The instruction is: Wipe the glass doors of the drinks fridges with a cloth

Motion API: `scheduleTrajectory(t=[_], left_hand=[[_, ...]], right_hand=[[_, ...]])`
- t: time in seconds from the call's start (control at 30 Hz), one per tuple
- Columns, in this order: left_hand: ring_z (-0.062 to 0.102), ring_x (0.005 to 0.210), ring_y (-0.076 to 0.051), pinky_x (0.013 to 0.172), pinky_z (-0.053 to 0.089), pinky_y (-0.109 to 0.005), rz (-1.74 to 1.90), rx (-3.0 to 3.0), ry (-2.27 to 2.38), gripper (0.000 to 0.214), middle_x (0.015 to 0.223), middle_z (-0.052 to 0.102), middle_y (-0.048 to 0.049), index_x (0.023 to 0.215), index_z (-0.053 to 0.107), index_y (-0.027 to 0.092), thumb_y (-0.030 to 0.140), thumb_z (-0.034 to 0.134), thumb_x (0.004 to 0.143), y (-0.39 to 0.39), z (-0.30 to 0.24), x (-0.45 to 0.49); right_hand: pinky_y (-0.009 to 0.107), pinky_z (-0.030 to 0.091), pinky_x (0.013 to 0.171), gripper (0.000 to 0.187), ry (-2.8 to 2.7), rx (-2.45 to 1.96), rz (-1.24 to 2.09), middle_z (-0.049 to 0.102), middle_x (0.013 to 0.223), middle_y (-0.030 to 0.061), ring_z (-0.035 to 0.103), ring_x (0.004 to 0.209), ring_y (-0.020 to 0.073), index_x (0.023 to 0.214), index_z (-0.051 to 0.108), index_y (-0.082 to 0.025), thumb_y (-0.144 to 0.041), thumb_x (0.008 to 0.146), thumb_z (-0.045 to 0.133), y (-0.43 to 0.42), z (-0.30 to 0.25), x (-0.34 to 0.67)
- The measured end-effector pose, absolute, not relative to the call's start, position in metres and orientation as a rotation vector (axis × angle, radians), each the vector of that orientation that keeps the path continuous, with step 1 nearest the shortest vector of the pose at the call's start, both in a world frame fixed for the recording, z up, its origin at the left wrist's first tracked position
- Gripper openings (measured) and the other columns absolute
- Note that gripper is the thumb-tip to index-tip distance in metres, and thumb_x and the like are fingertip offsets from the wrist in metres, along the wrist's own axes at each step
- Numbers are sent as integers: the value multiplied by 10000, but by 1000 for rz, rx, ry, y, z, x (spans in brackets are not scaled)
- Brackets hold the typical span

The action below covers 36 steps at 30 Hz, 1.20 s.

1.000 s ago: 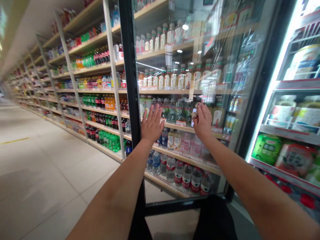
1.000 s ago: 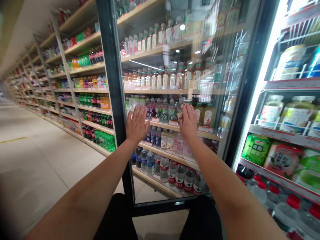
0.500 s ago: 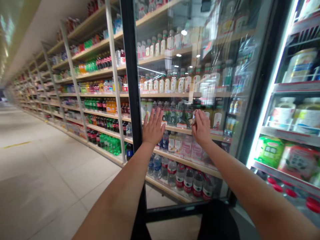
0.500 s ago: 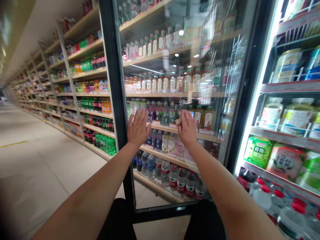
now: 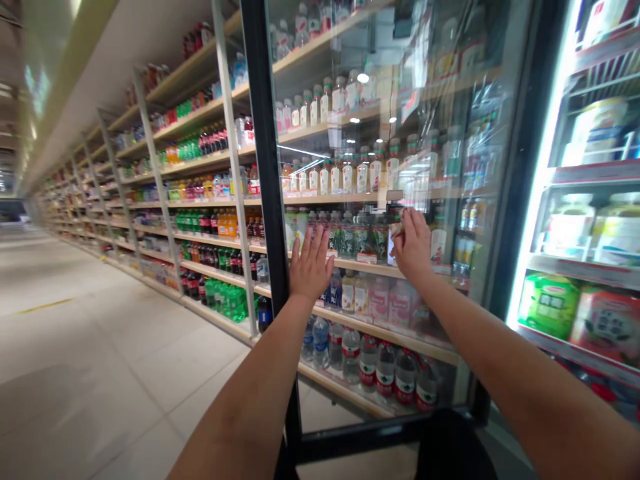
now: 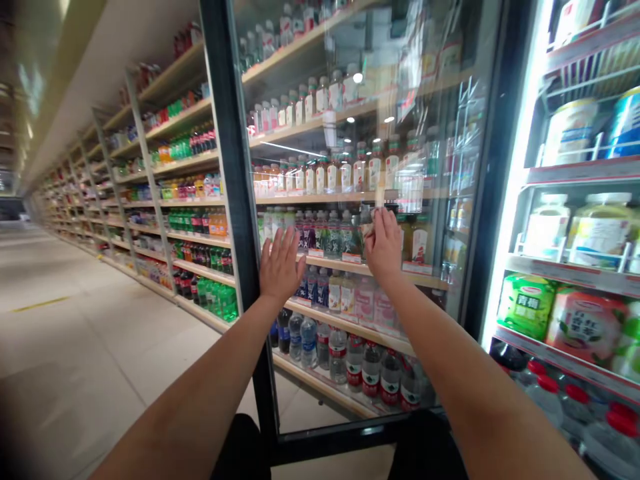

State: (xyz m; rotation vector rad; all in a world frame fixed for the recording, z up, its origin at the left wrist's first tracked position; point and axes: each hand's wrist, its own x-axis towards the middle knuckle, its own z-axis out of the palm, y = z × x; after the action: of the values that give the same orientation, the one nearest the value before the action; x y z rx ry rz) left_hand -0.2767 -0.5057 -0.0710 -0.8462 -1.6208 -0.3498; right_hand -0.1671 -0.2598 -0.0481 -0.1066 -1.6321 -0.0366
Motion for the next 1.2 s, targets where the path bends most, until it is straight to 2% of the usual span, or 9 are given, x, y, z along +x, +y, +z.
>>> scheduleTrajectory(t=[0.27, 0.5, 0.6, 0.7, 0.8, 0.93, 1.1, 1.2], left_hand=[[209, 1578, -269, 1303, 152, -502, -351, -848, -1603, 582, 1643, 356, -125, 1581, 366, 114, 332, 435, 1047, -507, -71, -275], [205, 1578, -265, 1305, 150, -502, -327, -830, -1600, 582, 1647, 342, -119, 1581, 369, 117, 331, 439, 1044, -507, -72, -276], [212, 1575, -268, 1306, 149, -496, -304, -811, -1599, 579, 1648, 334, -112, 1584, 366, 121, 334, 431, 1049, -506, -73, -277], [198, 1575, -286, 1300, 160, -521, -289, -813, -1618, 572, 1658, 310, -96, 1588, 374, 175, 333, 450, 1044, -506, -73, -277], [173, 1579, -296, 1296, 153, -552, -282, -825, -1653, 568, 1668, 279, -77, 1589, 379, 232, 325, 467, 1036, -506, -73, -276], [171, 1581, -287, 1299, 136, -561, -282, -831, -1686, 572, 1663, 288, -79, 1593, 369, 229, 318, 460, 1035, -506, -72, -274], [194, 1577, -287, 1298, 162, -560, -287, -845, -1679, 565, 1655, 314, -76, 1587, 382, 217, 298, 452, 1032, -507, -72, -273], [188, 1578, -292, 1293, 175, -570, -301, -860, -1678, 579, 1657, 307, -77, 1591, 375, 221, 292, 468, 1023, -508, -72, -273]], right_hand=[[569, 314, 1224, 632, -1647, -98, -71, 435, 1602, 170, 335, 1528, 299, 1583, 354, -158, -235, 959, 414, -270, -61, -169], [571, 296, 1230, 645, -1715, -37, -116, 405, 1625, 172, 319, 1540, 306, 1596, 324, -178, -412, 1010, 452, -272, -66, -164], [561, 304, 1228, 584, -1709, -58, -94, 416, 1622, 159, 329, 1537, 288, 1584, 355, -203, -403, 1038, 406, -265, -58, -166], [559, 318, 1219, 568, -1603, -186, -7, 418, 1614, 184, 337, 1529, 303, 1562, 394, -166, -391, 1040, 399, -260, -50, -167], [549, 300, 1231, 563, -1642, -148, -59, 418, 1613, 191, 334, 1530, 305, 1549, 411, -136, -362, 1034, 421, -262, -48, -165], [531, 305, 1234, 550, -1728, -24, -122, 440, 1609, 155, 359, 1520, 282, 1547, 420, -170, -345, 1026, 443, -266, -47, -163], [548, 334, 1210, 569, -1582, -173, -12, 448, 1590, 208, 371, 1508, 316, 1534, 428, -106, -343, 1017, 447, -268, -43, -166], [534, 297, 1233, 548, -1699, -41, -142, 459, 1594, 171, 365, 1518, 292, 1541, 429, -140, -342, 1032, 434, -272, -47, -165]])
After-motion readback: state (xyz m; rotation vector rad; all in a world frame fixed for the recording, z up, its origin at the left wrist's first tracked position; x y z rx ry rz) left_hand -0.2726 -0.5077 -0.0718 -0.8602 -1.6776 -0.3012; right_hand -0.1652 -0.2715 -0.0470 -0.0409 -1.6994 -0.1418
